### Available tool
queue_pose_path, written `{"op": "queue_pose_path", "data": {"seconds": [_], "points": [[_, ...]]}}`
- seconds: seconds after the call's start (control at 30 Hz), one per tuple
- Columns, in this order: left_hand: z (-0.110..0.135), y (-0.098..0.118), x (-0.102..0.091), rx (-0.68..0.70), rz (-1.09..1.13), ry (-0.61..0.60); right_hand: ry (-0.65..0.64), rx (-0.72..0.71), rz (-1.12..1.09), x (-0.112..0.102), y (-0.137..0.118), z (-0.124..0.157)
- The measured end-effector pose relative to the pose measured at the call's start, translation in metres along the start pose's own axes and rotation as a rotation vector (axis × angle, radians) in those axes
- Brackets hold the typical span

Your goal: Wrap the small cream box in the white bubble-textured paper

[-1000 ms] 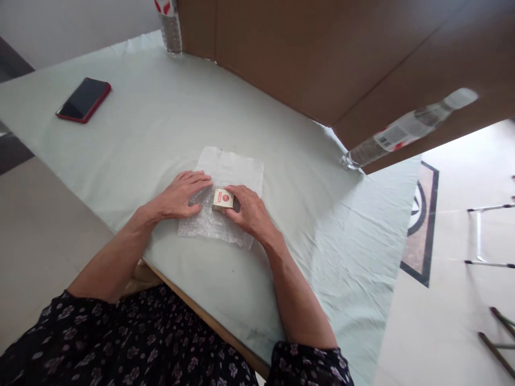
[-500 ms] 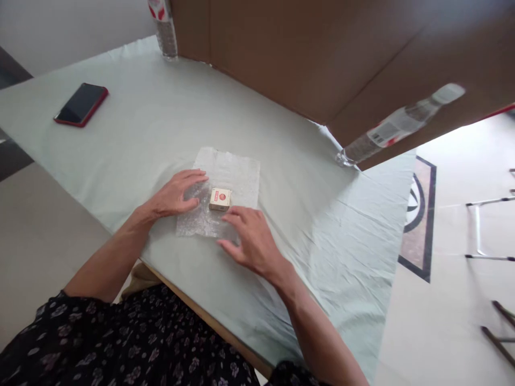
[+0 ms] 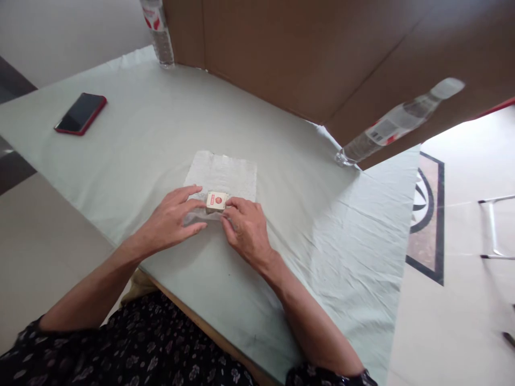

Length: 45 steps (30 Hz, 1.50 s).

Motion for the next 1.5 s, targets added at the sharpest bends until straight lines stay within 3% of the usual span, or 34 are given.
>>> {"op": "queue_pose_path", "data": {"seconds": [0.37,0.63,0.9,1.07,1.2,1.3,1.4,1.5], "points": [[-0.03,-0.027,0.014,-0.241,0.34,0.152,-0.3,0.401,-0.531,0.026,0.041,-0.037],[-0.031,-0.03,0.019,-0.208,0.46,0.3,-0.267,0.489,-0.637,0.029,0.043,-0.031],[-0.029,-0.031,0.023,-0.231,0.529,0.281,-0.258,0.521,-0.65,0.033,0.046,-0.027],[-0.028,-0.033,0.026,-0.288,0.565,0.234,-0.24,0.456,-0.519,0.033,0.049,-0.029],[-0.029,-0.034,0.026,-0.304,0.579,0.224,0.015,0.317,-0.161,0.003,0.04,-0.028],[-0.03,-0.034,0.027,-0.28,0.573,0.219,0.127,0.165,0.057,-0.016,0.011,-0.019],[-0.031,-0.035,0.028,-0.264,0.558,0.21,0.065,-0.023,0.157,-0.011,-0.022,-0.008],[-0.031,-0.038,0.03,-0.265,0.557,0.205,-0.044,-0.086,0.214,0.007,-0.035,-0.002]]}}
Point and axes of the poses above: each hand's wrist, its own z-axis away from the middle knuckle, its own x-axis out of the palm, y = z × x, the point moved 7 cm from there along -z, towards the middle knuckle, and after that the axes turned 13 degrees about x, right-handed, at the moved point
